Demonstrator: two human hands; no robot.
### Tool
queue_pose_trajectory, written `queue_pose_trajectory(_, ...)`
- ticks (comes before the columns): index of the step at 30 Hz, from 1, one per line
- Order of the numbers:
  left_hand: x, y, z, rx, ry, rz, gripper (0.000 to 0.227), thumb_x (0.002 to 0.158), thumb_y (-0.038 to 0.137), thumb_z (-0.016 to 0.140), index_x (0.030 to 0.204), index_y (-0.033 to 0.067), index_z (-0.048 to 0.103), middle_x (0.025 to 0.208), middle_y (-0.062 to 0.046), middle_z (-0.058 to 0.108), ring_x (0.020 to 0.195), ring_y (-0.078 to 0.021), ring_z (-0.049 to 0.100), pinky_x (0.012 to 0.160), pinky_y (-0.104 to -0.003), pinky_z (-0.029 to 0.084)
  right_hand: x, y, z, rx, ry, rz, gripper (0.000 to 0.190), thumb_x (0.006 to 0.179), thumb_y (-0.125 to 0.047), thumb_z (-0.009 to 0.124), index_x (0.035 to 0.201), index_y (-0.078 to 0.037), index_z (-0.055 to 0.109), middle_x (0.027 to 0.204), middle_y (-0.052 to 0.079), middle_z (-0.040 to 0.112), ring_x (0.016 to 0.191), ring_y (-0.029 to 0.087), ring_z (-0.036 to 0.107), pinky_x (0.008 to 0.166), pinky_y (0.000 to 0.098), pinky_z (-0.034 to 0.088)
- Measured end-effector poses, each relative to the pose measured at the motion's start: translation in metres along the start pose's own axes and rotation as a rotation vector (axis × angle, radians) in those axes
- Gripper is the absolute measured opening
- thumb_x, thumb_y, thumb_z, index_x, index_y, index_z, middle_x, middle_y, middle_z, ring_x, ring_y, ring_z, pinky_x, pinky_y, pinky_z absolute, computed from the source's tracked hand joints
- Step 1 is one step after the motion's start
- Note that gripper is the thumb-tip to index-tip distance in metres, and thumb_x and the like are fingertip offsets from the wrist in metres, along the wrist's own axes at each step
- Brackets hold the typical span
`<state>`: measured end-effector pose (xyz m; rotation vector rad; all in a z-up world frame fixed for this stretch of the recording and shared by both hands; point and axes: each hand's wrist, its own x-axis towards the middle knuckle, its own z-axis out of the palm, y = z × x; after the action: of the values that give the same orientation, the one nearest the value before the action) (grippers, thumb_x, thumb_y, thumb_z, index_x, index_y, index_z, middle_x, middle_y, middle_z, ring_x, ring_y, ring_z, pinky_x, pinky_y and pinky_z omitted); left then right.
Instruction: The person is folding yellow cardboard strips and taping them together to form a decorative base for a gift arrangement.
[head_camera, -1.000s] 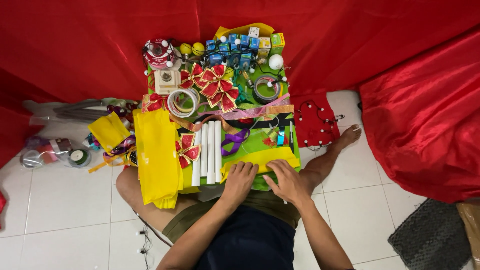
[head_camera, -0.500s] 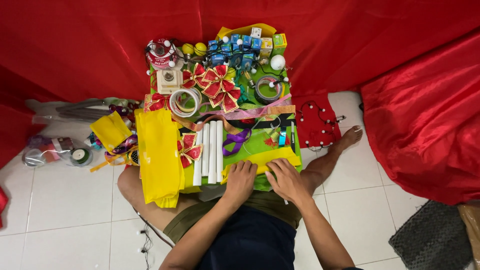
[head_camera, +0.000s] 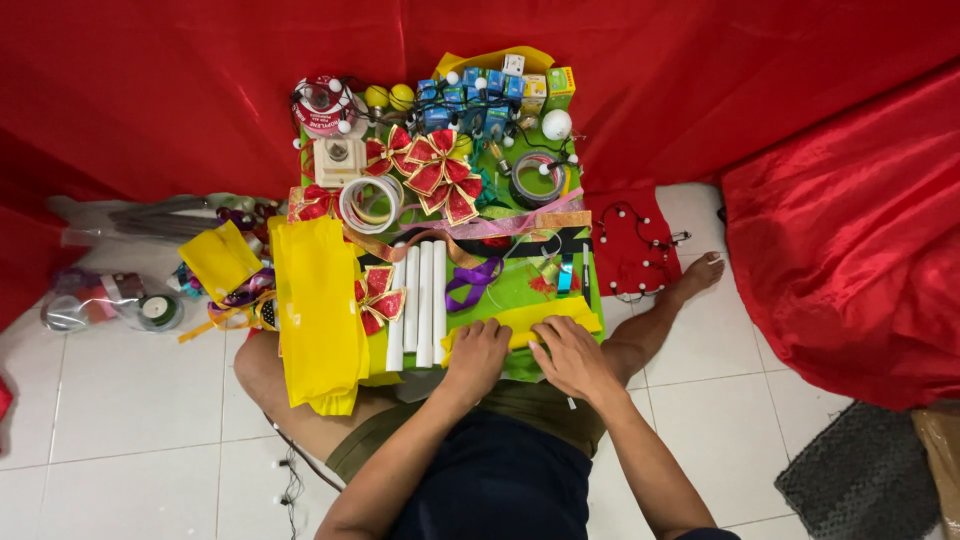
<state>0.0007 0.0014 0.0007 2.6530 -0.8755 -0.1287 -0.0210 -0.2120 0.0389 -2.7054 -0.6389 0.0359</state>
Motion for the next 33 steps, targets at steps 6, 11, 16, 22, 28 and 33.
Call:
queue_pose_trajectory(6,0.001,-0.001,-0.004,-0.006,-0.018,-0.002,0.022,0.099,0.02,0.065,0.117,0.0065,0.064,0.107,-0.015,0.064,0.104,-0.0361,0.067,0.09,-0.047,0.051,0.0,-0.004,-0.005,-0.013,-0.002,0.017,0.044,0.109,-0.038,0.042,0.124,-0.003,0.063,0.109,0.015,0.061,0.107,0.033,0.06,0.079,0.0416,0.052)
queue_pose_trajectory(11,0.001,0.001,-0.006,-0.014,-0.009,-0.011,0.023,0.099,0.022,0.066,0.116,0.0066,0.066,0.109,-0.015,0.063,0.105,-0.0357,0.067,0.09,-0.047,0.051,0.0,-0.004,-0.01,0.045,0.038,0.034,0.041,0.109,-0.035,0.042,0.127,-0.004,0.061,0.112,0.016,0.06,0.104,0.034,0.063,0.079,0.0431,0.054)
queue_pose_trajectory(16,0.0,0.0,-0.004,0.037,0.029,0.003,0.022,0.099,0.026,0.066,0.112,0.0086,0.067,0.107,-0.011,0.06,0.103,-0.0324,0.066,0.088,-0.044,0.05,-0.002,-0.004,-0.013,0.112,0.079,0.042,0.037,0.108,-0.031,0.043,0.128,-0.004,0.061,0.111,0.015,0.06,0.101,0.033,0.064,0.079,0.0422,0.055)
queue_pose_trajectory(22,-0.004,-0.001,-0.002,0.0,0.053,0.0,0.024,0.099,0.026,0.065,0.115,0.009,0.067,0.106,-0.011,0.06,0.104,-0.033,0.066,0.089,-0.045,0.05,-0.005,0.005,-0.008,0.124,0.102,0.015,0.035,0.108,-0.032,0.046,0.126,-0.006,0.063,0.11,0.012,0.061,0.102,0.031,0.066,0.081,0.0399,0.056)
queue_pose_trajectory(28,-0.01,-0.001,0.008,0.081,0.213,0.042,0.015,0.101,0.019,0.064,0.114,0.0123,0.067,0.103,-0.011,0.062,0.1,-0.0318,0.067,0.084,-0.043,0.05,-0.007,0.001,-0.015,0.208,0.174,0.061,0.023,0.102,-0.024,0.062,0.118,-0.009,0.069,0.11,0.008,0.066,0.105,0.028,0.07,0.09,0.038,0.058)
queue_pose_trajectory(33,-0.003,-0.009,0.022,0.088,0.167,0.058,0.021,0.094,0.013,0.06,0.112,0.0173,0.07,0.102,-0.007,0.067,0.095,-0.0285,0.069,0.079,-0.043,0.053,-0.016,0.031,0.003,0.128,0.37,0.114,0.019,0.096,-0.02,0.071,0.113,-0.011,0.072,0.11,0.008,0.068,0.108,0.03,0.07,0.09,0.0405,0.058)
